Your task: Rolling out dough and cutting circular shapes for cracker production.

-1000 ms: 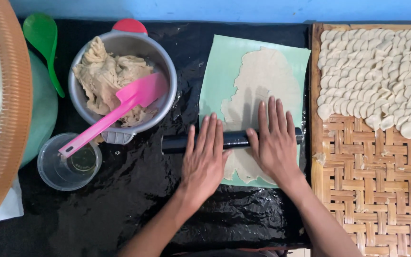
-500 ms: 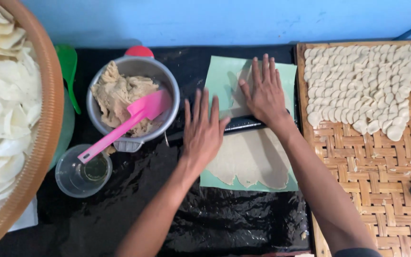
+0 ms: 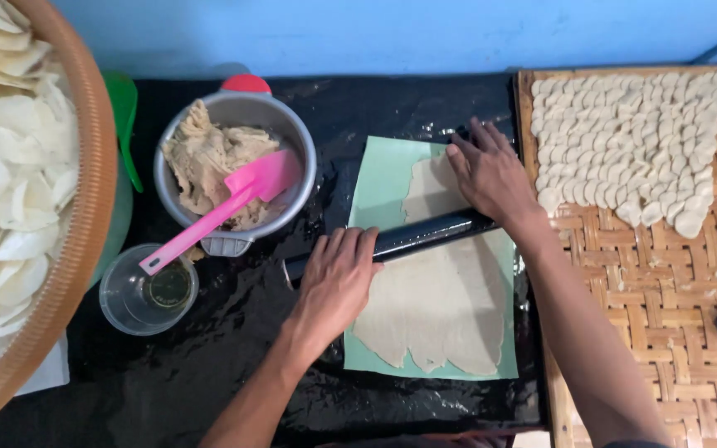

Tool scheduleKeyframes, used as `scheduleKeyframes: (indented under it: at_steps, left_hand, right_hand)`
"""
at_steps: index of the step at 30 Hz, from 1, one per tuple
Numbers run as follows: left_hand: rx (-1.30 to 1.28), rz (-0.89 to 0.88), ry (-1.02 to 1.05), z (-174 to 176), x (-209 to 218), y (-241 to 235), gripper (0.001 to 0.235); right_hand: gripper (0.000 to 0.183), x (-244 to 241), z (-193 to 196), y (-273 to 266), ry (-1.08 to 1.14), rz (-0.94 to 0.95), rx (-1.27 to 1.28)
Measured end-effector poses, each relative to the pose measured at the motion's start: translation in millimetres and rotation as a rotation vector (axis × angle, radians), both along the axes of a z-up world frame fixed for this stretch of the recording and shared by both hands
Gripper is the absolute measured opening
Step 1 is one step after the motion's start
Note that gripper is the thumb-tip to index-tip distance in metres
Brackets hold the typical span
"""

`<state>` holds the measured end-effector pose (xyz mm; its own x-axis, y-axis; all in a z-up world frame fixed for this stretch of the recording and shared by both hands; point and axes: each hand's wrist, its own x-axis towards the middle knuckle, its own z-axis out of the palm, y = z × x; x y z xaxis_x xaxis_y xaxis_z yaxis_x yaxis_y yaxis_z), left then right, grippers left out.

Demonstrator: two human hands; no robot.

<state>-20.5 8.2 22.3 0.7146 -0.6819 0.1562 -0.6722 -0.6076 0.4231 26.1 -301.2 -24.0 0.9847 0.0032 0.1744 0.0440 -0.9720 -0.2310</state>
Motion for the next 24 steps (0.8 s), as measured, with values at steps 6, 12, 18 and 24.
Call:
scheduleKeyframes:
  at_steps: [6, 12, 18, 24]
  left_hand:
    - [-0.032, -0.064, -0.029, -41, -58, 4, 0.046]
    - [0.06, 0.051, -0.032, -39, -71, 1, 0.051]
    - [0.125, 0.134, -0.005, -44, -30, -28, 0.073]
    - [0.144, 0.11, -0.087, -41, 32, -37, 0.071]
  right_hand:
    - [0.055, -114, 53, 70, -0.099, 0.003, 0.06]
    - [0.061, -167, 18, 92, 0.019, 0.071, 0.004]
    - [0.062, -122, 10, 84, 0.059, 0.058, -0.031]
    - [0.062, -69, 16, 77, 0.003, 0.048, -0.012]
